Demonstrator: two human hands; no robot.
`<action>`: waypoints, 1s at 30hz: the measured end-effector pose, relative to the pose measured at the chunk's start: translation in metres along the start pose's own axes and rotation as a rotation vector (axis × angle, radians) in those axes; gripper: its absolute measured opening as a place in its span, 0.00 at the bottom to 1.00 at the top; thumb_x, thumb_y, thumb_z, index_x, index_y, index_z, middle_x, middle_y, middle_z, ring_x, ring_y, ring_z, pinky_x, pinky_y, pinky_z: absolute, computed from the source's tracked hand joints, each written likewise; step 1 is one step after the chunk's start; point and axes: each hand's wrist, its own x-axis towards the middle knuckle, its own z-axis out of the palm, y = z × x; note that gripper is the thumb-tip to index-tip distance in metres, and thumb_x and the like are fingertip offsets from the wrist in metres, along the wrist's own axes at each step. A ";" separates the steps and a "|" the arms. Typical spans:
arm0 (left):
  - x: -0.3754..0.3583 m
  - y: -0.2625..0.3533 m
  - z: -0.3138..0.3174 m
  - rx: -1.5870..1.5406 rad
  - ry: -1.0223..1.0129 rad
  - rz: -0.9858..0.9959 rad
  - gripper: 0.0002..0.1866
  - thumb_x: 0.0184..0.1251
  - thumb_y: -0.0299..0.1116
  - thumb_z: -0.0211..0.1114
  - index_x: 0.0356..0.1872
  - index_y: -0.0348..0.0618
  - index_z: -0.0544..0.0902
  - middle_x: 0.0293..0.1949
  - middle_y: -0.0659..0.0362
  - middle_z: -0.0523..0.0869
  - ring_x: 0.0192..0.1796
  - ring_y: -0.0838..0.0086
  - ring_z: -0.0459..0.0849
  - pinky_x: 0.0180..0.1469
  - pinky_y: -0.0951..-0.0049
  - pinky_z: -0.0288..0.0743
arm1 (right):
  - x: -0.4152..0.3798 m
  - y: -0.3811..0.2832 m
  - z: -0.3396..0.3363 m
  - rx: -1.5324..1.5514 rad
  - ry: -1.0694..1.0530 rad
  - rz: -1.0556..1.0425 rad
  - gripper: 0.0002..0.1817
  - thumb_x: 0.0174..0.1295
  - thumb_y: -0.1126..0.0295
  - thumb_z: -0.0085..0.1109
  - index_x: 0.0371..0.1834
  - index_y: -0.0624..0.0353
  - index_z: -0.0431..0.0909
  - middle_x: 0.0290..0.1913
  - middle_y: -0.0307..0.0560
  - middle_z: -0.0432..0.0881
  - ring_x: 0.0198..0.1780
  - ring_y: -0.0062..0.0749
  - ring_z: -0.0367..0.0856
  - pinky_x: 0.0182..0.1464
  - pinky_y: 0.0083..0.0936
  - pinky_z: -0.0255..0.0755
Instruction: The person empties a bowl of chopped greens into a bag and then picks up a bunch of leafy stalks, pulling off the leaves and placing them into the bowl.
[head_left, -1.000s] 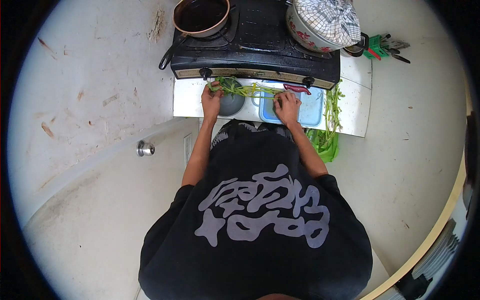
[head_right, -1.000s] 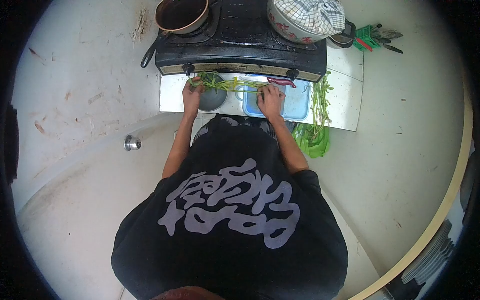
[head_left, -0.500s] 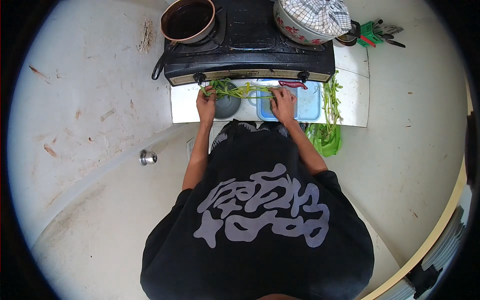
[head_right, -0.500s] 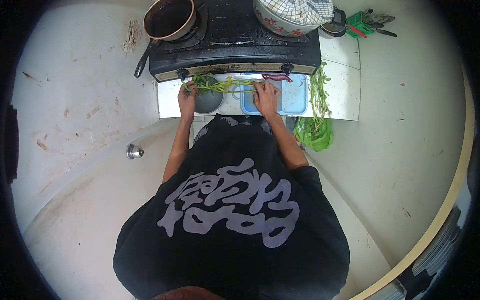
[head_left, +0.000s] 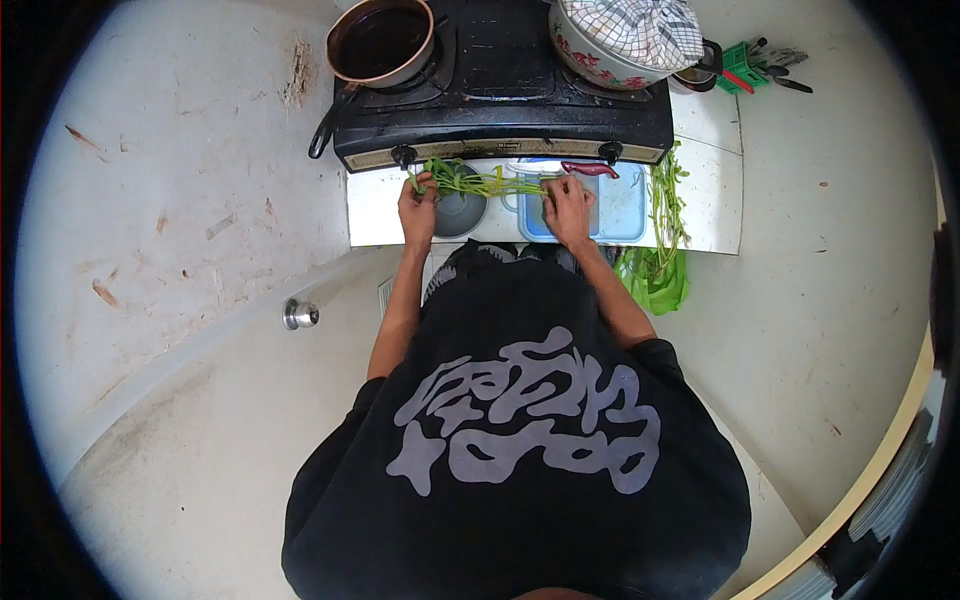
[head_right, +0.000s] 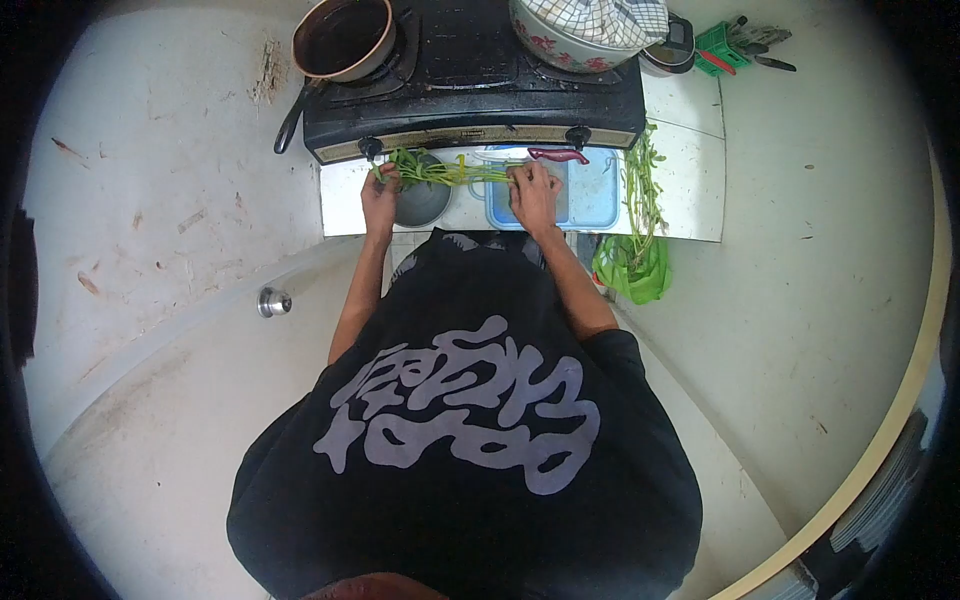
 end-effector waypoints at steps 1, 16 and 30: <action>0.001 0.000 0.000 0.000 -0.001 0.001 0.10 0.72 0.24 0.63 0.52 0.42 0.82 0.38 0.65 0.85 0.38 0.82 0.80 0.37 0.80 0.72 | 0.000 0.000 0.001 0.000 0.001 0.001 0.17 0.59 0.72 0.65 0.53 0.46 0.80 0.48 0.44 0.73 0.56 0.40 0.74 0.58 0.48 0.58; 0.005 -0.008 0.002 -0.071 -0.056 0.074 0.11 0.73 0.20 0.60 0.53 0.34 0.79 0.40 0.59 0.84 0.40 0.77 0.83 0.46 0.76 0.81 | 0.003 0.002 0.004 0.005 0.006 -0.005 0.16 0.61 0.70 0.63 0.53 0.47 0.79 0.51 0.44 0.74 0.58 0.39 0.73 0.58 0.47 0.57; 0.005 -0.013 -0.001 -0.149 -0.044 0.030 0.11 0.74 0.20 0.61 0.54 0.32 0.79 0.40 0.58 0.84 0.41 0.76 0.84 0.49 0.75 0.82 | -0.012 0.004 -0.004 0.018 -0.001 0.019 0.19 0.61 0.67 0.62 0.57 0.48 0.80 0.52 0.47 0.73 0.58 0.43 0.72 0.61 0.49 0.57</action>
